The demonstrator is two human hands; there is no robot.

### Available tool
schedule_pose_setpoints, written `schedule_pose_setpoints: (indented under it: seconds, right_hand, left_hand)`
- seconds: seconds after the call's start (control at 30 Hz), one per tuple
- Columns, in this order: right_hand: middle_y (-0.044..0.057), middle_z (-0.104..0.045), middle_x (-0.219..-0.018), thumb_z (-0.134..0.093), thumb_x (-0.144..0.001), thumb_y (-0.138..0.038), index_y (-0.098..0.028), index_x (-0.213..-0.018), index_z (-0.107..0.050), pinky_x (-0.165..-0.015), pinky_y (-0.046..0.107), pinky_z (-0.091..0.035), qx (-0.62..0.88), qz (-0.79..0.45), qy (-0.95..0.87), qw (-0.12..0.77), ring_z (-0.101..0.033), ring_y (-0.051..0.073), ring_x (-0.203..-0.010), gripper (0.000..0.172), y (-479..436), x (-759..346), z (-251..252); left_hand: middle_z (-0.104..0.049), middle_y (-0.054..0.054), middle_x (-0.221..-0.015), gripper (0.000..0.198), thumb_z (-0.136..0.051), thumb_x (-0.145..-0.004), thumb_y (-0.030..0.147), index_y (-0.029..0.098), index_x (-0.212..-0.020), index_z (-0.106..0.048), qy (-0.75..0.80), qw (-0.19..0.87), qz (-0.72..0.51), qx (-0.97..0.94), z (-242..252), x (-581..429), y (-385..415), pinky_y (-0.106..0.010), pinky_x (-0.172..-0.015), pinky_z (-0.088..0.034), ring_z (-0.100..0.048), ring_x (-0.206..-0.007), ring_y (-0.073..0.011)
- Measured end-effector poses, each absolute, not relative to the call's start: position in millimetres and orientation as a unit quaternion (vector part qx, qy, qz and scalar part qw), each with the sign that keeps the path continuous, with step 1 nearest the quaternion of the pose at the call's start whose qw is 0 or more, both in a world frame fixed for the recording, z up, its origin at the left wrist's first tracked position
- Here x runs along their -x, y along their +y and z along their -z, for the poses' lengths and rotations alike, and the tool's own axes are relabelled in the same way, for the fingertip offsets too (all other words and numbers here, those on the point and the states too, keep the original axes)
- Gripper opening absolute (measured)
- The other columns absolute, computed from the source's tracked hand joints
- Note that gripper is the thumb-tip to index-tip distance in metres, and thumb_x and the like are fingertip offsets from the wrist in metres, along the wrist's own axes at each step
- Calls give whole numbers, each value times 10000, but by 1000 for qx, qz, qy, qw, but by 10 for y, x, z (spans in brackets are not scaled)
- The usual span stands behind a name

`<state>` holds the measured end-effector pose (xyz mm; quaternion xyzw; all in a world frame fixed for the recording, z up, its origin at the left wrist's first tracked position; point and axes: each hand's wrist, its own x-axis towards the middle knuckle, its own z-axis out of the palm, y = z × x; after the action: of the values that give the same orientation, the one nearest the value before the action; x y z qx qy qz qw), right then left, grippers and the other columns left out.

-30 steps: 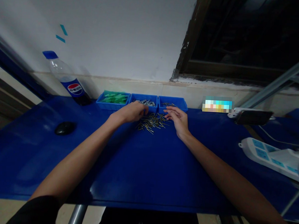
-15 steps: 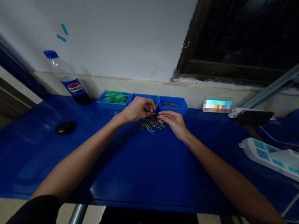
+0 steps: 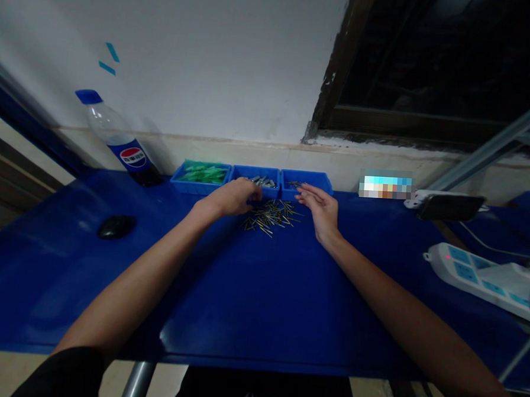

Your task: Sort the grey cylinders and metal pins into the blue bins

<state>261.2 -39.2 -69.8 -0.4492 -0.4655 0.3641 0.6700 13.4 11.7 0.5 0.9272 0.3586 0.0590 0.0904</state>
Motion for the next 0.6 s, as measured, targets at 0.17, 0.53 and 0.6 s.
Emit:
schedule_pose_setpoints:
  seconds: [0.17, 0.53, 0.6]
  right_hand:
    - [78, -813, -1083, -762, -807, -288, -242, -1093, -780, -843, 433, -635, 458, -364, -481, 653, -774, 222, -858, 290, -389, -2627, 722]
    - [57, -813, -1001, -763, -812, -364, -242, -1038, -767, -712, 362, -596, 450, -396, -486, 636, -733, 188, -764, 257, -431, -2590, 707]
    - [55, -813, -987, -765, -807, -362, -240, -1026, -767, -699, 355, -586, 449, -400, -484, 636, -727, 185, -757, 251, -434, -2588, 698]
  left_hand:
    - [-796, -84, -967, 353, -639, -766, 3, 139, -1065, -768, 381, 104, -6, -919, 45, -150, 112, -271, -772, -522, -732, -873, -189]
    - [-762, -61, -826, 255, -587, -828, 8, 154, -954, -755, 395, 98, 14, -913, 20, -216, 53, -250, -676, -443, -683, -759, -163]
    - [-749, -53, -811, 249, -585, -831, 18, 162, -958, -743, 396, 99, 16, -913, 32, -210, 53, -257, -653, -428, -662, -728, -162]
